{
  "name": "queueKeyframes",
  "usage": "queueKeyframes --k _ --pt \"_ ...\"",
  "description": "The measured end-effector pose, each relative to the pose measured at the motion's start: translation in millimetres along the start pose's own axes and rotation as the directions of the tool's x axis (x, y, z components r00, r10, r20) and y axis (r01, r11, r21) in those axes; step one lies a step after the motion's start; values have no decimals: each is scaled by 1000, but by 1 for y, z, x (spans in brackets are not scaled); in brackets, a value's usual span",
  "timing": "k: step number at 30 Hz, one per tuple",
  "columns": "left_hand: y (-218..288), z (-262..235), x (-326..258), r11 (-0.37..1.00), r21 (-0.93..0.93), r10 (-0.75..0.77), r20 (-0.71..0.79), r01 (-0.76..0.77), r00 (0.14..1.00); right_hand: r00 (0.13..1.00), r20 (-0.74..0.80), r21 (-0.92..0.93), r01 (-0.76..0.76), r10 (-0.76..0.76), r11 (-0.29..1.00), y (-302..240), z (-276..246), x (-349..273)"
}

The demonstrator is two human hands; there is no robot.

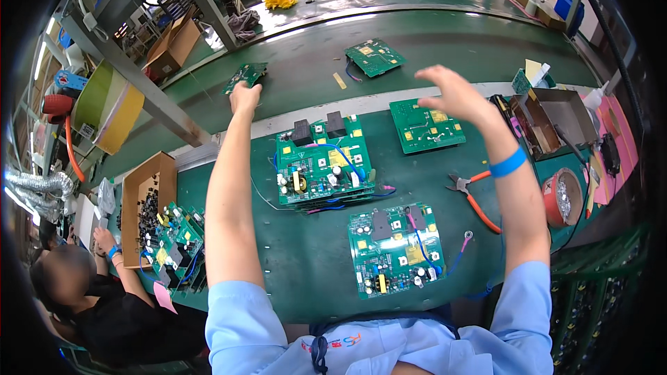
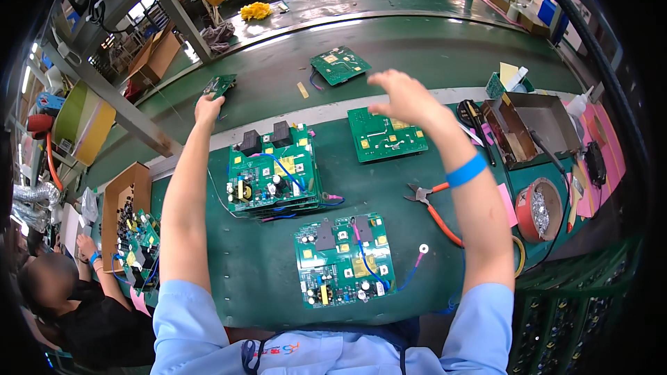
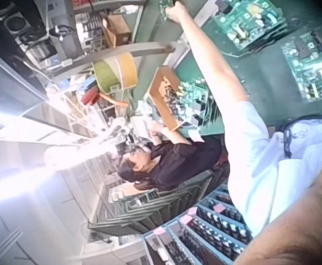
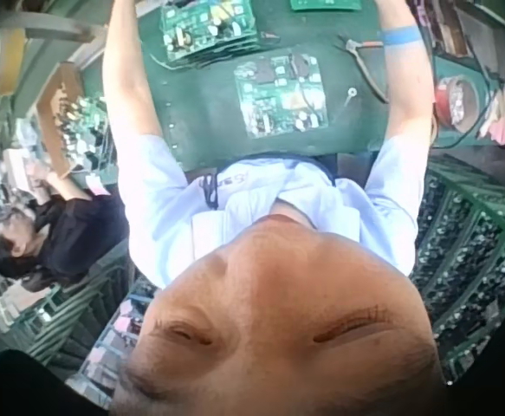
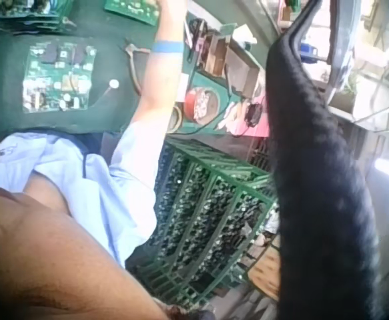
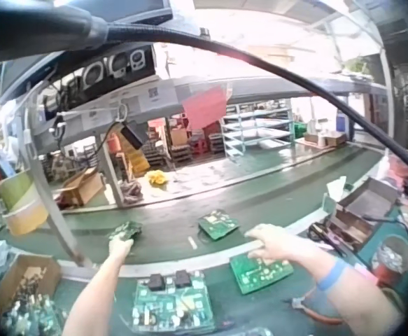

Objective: The person assembles green circuit boards by picking them up from a stack, using pliers to trim components, and placing them onto a green metal rack. The person handles the boards one at a time, flipping them over to inspect both sides before moving them to the rack.

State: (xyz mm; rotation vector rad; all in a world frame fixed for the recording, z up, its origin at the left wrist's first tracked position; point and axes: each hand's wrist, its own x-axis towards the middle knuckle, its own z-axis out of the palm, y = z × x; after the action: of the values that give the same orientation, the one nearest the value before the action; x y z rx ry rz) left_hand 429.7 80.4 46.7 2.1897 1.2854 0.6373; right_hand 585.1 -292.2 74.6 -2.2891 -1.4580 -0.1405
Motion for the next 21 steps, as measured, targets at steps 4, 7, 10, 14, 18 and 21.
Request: queueKeyframes --k 4,7,10,14,18,21 --pt "-75 42 49 902 -376 -304 -198 214 932 996 83 -97 -31 39 995 6 0 59" --pt "-90 60 67 691 -668 -443 -92 274 892 987 123 -229 -72 103 971 25 41 85" --pt "-60 56 48 367 -858 -434 184 359 882 982 15 -232 -181 189 956 46 91 91" --pt "-61 47 54 236 -895 -472 235 378 850 973 -92 -251 -230 213 940 38 121 105" --pt "-74 55 70 120 -888 -371 376 445 849 969 -75 -272 -245 234 930 40 130 119" --pt "-68 59 70 149 -870 -305 411 469 859 966 -40 -333 -254 255 908 41 129 126"
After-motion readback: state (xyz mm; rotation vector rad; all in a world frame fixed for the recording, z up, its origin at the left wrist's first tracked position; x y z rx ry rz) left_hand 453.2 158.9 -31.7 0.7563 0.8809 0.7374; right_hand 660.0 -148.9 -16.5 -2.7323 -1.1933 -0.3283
